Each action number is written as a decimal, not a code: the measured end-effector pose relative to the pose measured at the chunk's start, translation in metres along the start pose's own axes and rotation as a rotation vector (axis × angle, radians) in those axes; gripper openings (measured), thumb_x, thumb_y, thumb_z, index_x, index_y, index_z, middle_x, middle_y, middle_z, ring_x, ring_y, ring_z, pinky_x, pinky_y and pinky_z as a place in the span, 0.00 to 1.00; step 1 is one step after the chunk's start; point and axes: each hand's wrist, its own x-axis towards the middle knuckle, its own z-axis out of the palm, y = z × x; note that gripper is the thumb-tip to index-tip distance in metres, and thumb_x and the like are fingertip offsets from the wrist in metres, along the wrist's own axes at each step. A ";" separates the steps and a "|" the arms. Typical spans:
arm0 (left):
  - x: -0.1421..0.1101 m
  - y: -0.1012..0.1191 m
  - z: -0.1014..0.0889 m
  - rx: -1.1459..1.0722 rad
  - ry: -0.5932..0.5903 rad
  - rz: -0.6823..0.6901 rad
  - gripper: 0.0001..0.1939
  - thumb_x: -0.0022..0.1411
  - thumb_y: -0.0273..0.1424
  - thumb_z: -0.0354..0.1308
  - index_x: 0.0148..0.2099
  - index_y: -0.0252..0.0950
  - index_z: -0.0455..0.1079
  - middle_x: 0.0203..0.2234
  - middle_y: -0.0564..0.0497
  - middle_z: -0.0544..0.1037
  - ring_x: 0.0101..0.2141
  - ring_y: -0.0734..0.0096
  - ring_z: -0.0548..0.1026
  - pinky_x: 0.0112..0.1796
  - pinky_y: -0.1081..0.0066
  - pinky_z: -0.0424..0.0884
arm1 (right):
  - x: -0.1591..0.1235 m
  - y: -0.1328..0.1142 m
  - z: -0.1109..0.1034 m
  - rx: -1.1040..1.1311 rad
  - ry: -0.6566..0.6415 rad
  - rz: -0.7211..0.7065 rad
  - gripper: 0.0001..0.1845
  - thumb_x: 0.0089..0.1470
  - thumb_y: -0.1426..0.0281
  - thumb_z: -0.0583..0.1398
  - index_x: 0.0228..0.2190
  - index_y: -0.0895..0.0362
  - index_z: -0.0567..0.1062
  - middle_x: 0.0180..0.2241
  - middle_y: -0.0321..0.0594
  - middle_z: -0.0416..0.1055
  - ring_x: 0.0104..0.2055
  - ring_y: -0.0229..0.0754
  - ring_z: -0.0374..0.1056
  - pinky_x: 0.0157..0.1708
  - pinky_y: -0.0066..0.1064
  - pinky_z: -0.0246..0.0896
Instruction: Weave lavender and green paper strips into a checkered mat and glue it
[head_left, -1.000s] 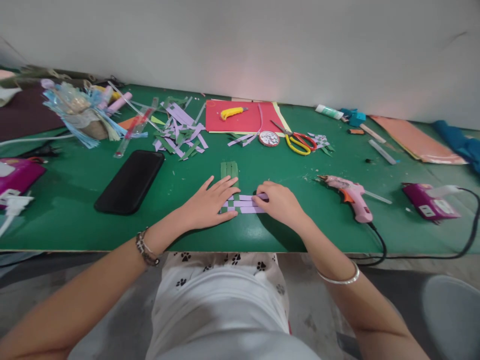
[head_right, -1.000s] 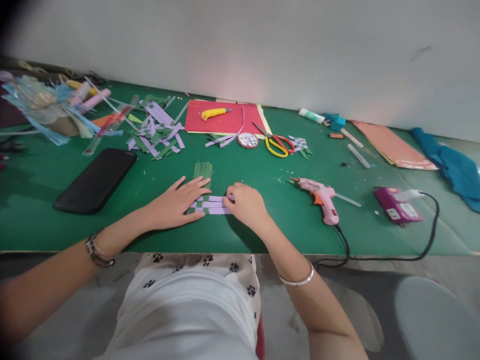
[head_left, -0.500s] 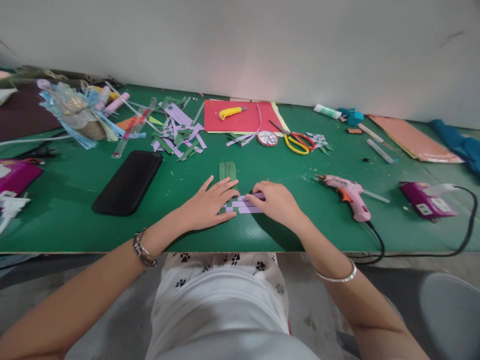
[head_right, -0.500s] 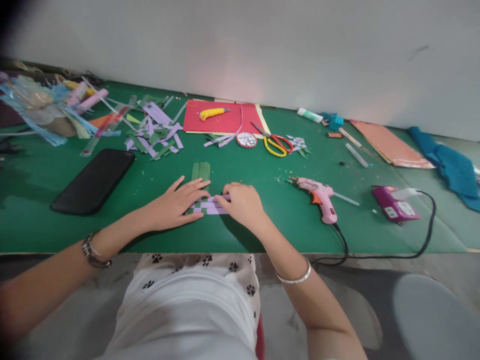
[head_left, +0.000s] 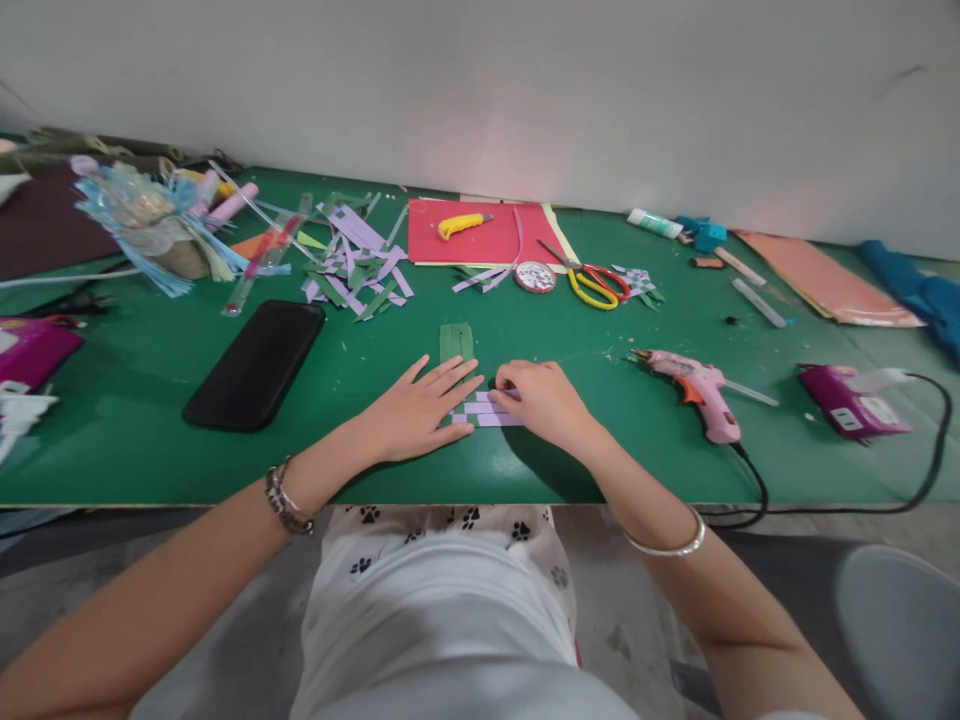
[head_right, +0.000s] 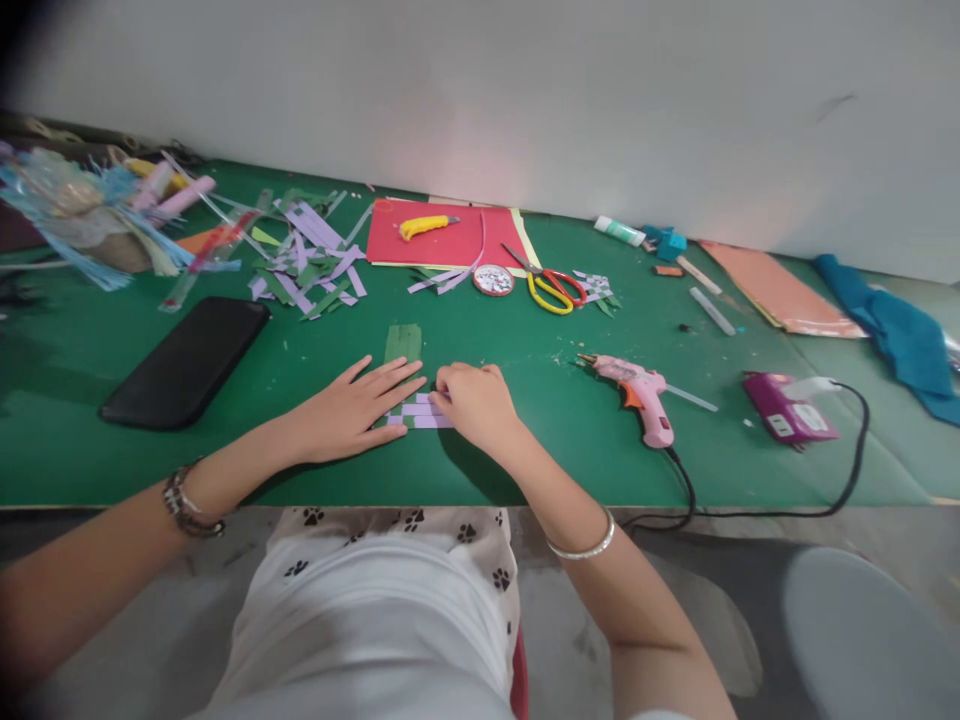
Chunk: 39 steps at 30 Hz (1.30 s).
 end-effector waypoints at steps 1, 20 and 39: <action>-0.001 -0.002 -0.001 -0.009 0.012 -0.004 0.31 0.64 0.46 0.32 0.64 0.36 0.41 0.62 0.49 0.43 0.61 0.64 0.41 0.57 0.56 0.37 | 0.000 0.000 0.000 0.000 -0.001 0.003 0.06 0.51 0.70 0.54 0.25 0.57 0.69 0.29 0.36 0.70 0.32 0.37 0.63 0.36 0.31 0.47; -0.016 -0.003 -0.002 -0.004 0.275 -0.041 0.23 0.58 0.44 0.49 0.49 0.32 0.63 0.47 0.42 0.67 0.46 0.58 0.65 0.45 0.61 0.59 | 0.001 0.001 0.000 -0.026 -0.002 -0.015 0.07 0.50 0.70 0.54 0.24 0.58 0.68 0.28 0.36 0.69 0.30 0.36 0.61 0.36 0.31 0.47; -0.011 -0.007 -0.007 -0.120 0.219 -0.053 0.17 0.56 0.43 0.52 0.43 0.36 0.63 0.42 0.46 0.66 0.42 0.60 0.65 0.44 0.58 0.54 | 0.003 0.001 -0.004 -0.047 -0.036 -0.061 0.07 0.50 0.70 0.54 0.24 0.58 0.68 0.28 0.37 0.70 0.30 0.36 0.62 0.40 0.33 0.47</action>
